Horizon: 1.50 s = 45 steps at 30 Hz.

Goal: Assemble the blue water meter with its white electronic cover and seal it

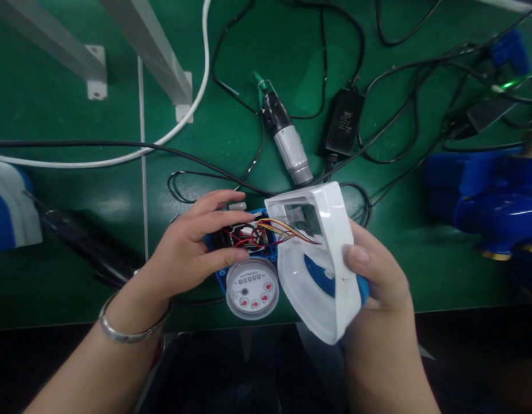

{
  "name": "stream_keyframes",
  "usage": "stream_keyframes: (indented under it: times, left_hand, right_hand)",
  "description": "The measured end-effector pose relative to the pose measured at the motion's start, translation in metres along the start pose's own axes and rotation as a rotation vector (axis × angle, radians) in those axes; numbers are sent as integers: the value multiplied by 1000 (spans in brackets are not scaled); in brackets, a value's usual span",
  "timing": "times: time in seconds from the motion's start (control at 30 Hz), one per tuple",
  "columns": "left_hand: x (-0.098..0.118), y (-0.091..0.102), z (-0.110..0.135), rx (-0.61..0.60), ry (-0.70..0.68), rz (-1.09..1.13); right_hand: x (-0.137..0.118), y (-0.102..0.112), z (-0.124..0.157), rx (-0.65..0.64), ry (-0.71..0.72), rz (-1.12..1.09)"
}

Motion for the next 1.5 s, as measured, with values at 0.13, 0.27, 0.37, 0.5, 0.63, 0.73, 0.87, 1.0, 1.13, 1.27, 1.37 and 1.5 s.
stream_keyframes:
  times: [0.13,0.27,0.37,0.5,0.63,0.73,0.87,1.0,1.13,1.27,1.37,1.5]
  left_hand:
    - [4,-3,-2,26,-42,-46]
    - [12,-5,-6,35,-121,-92]
    - [17,-3,-8,28,-181,-126]
    - [20,0,-13,-42,-202,-184]
    - [18,2,-17,-108,-185,-216]
    - [17,2,-19,-139,-221,-197]
    - [17,2,-22,-196,-195,-86]
    - [18,4,-23,-158,-187,-32]
    - [17,4,-20,-88,-196,-116]
    - [13,3,-15,-26,-208,-155]
    - [9,2,-12,12,-229,-167]
    - [3,-3,-4,91,-257,-141]
  right_hand:
    - [1,3,1,-26,-17,-31]
    - [0,7,-1,-63,-17,-35]
    - [-1,9,-2,-97,-16,-11]
    - [-1,12,-4,-153,3,22]
    - [-1,15,-6,-193,14,19]
    - [-3,13,-5,-210,16,54]
    - [-5,8,-1,-79,-28,171]
    - [-7,6,0,37,-18,288]
    - [-8,5,-2,-82,15,313]
    - [-8,3,0,-85,7,292]
    - [-6,-2,3,-56,26,283]
    - [-6,-9,5,8,57,288]
Point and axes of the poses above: each hand's wrist, its own z-axis away from the middle knuckle, its own y-axis out of the back of the hand, x = y × z, the point moved 2 cm from there along -z, towards the middle knuckle, and after that the axes turned 5 degrees about -y, right-handed, at the moved point
